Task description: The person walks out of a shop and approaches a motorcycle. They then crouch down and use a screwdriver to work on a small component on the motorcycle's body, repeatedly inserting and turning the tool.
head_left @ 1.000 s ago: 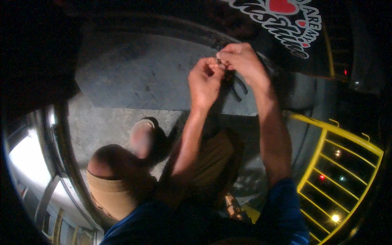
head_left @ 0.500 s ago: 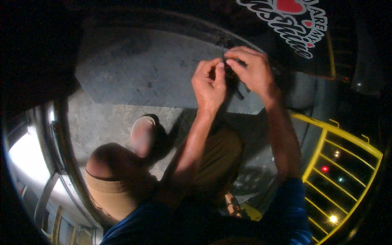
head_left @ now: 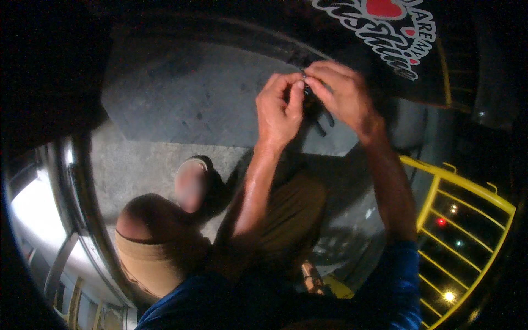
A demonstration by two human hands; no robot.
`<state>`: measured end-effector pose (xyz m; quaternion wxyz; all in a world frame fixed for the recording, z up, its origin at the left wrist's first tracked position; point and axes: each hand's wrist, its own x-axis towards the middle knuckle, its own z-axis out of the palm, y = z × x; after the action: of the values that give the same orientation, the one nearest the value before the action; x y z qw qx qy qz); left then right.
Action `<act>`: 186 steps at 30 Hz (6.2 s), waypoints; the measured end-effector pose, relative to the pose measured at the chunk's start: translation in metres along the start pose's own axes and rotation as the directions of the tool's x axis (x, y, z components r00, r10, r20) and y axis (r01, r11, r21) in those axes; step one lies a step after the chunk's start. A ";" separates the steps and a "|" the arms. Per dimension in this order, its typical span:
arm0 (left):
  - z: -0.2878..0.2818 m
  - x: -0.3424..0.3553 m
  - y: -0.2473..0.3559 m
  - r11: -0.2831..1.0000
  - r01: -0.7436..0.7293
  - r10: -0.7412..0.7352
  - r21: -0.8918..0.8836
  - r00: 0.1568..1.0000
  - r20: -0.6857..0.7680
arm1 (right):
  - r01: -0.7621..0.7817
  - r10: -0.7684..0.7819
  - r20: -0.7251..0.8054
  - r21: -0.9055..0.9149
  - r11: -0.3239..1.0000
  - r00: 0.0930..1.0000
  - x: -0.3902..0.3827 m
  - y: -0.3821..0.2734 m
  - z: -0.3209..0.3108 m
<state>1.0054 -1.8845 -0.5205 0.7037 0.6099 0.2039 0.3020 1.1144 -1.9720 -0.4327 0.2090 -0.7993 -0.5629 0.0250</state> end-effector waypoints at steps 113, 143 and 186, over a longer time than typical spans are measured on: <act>-0.001 0.020 0.001 0.981 0.160 -0.147 -0.106 0.981 0.124 | -0.407 0.382 -0.161 -0.177 0.896 0.910 -0.067 -0.021 0.015; -0.010 0.024 -0.014 0.967 0.185 -0.133 -0.173 0.951 0.278 | -0.611 0.601 -0.339 0.092 0.787 0.724 -0.084 -0.025 0.055; -0.012 0.019 -0.007 0.967 0.240 -0.208 -0.081 0.936 0.285 | -0.584 0.731 -0.157 0.501 0.638 0.664 -0.026 -0.027 0.036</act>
<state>1.0129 -1.8638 -0.5277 0.7886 0.5773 0.1553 0.1436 1.0708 -1.9767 -0.4608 0.4424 -0.8788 -0.1617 0.0767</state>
